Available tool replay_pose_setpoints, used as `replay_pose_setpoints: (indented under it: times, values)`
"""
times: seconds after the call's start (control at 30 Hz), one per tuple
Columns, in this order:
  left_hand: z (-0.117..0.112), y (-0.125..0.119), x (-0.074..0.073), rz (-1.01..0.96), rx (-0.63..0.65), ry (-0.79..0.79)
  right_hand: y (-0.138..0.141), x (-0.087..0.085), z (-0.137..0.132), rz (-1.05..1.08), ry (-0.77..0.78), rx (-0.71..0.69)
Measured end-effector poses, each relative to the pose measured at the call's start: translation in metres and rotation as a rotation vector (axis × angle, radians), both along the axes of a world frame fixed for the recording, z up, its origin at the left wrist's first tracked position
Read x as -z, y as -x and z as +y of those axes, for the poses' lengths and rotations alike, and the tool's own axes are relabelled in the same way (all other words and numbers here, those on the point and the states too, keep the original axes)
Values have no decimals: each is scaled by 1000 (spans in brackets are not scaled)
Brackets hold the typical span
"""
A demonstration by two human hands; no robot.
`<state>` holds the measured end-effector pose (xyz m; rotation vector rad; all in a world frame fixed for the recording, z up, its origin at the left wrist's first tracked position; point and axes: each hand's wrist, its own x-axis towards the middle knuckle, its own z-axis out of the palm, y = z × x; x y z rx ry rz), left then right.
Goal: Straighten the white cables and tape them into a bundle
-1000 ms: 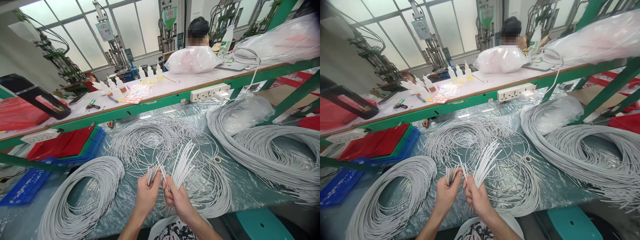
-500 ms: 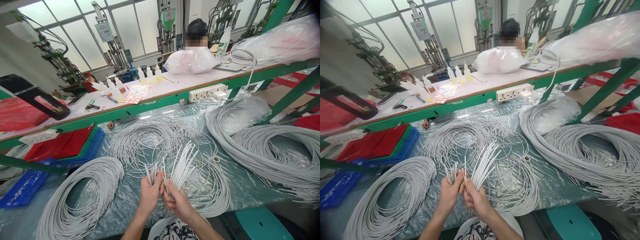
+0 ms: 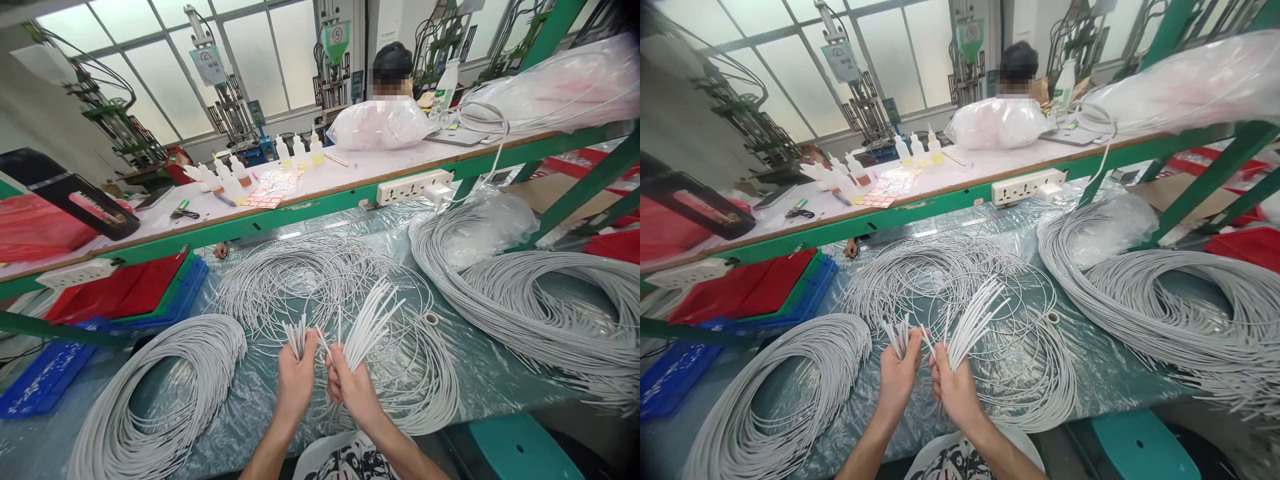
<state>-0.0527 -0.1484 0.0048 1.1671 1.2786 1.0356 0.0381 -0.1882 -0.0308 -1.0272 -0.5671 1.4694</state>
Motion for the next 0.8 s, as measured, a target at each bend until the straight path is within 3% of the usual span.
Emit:
replay_pose_setpoints:
  times: [0.13,0.3,0.5,0.8]
  values:
    - [-9,-10,12,-122,17,140,4,-5,1,-9,9,123]
    - [-22,-9,26,-240,50,209,0,-5,-1,-36,5,132]
    - [-19,2,29,-261,148,193,-3,1,-5,-32,0,97]
    - [-16,0,25,-309,182,181,-2,1,-6,21,12,107]
